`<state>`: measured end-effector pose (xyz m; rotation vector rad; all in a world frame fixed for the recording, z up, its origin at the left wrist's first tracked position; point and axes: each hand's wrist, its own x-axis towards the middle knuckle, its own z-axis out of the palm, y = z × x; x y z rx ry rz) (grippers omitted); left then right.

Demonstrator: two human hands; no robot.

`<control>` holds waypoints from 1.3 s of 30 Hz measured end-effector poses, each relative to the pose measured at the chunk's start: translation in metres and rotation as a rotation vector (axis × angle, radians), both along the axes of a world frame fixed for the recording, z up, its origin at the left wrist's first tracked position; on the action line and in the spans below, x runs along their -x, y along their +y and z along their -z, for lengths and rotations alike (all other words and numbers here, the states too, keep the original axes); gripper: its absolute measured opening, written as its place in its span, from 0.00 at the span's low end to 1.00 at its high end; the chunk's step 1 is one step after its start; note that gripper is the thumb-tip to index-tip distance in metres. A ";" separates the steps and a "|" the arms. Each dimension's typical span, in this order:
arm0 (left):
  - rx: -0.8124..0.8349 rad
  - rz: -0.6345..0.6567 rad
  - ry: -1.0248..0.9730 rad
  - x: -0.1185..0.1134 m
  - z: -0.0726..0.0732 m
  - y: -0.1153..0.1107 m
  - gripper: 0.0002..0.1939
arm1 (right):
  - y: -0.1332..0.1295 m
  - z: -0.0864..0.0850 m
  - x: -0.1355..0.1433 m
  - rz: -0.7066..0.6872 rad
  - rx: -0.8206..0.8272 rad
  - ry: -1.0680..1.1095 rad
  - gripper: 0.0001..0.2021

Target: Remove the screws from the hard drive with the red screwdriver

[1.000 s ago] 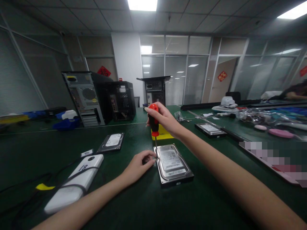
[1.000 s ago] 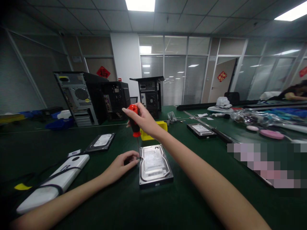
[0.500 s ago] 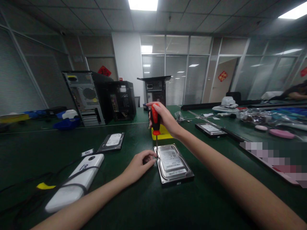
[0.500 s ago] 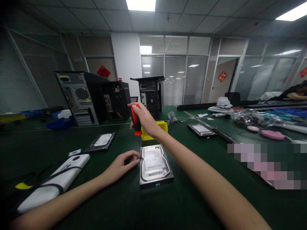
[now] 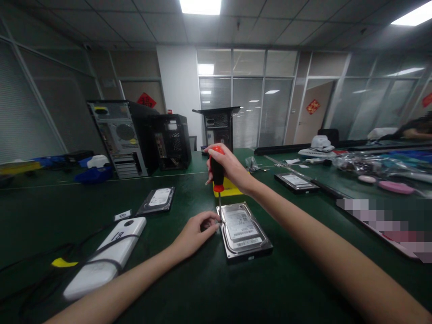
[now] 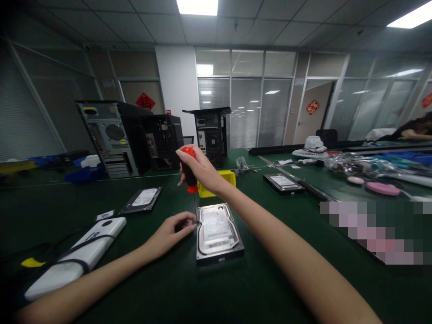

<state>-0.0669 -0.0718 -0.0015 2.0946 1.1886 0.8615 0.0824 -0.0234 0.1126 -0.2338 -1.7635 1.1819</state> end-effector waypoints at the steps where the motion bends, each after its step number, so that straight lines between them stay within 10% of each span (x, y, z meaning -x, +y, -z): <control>1: 0.003 -0.002 0.002 0.000 0.000 0.000 0.10 | 0.000 0.000 0.000 -0.018 0.010 -0.004 0.10; 39: -0.001 -0.010 0.027 -0.002 -0.004 -0.003 0.10 | -0.003 0.001 0.001 0.004 0.056 -0.078 0.14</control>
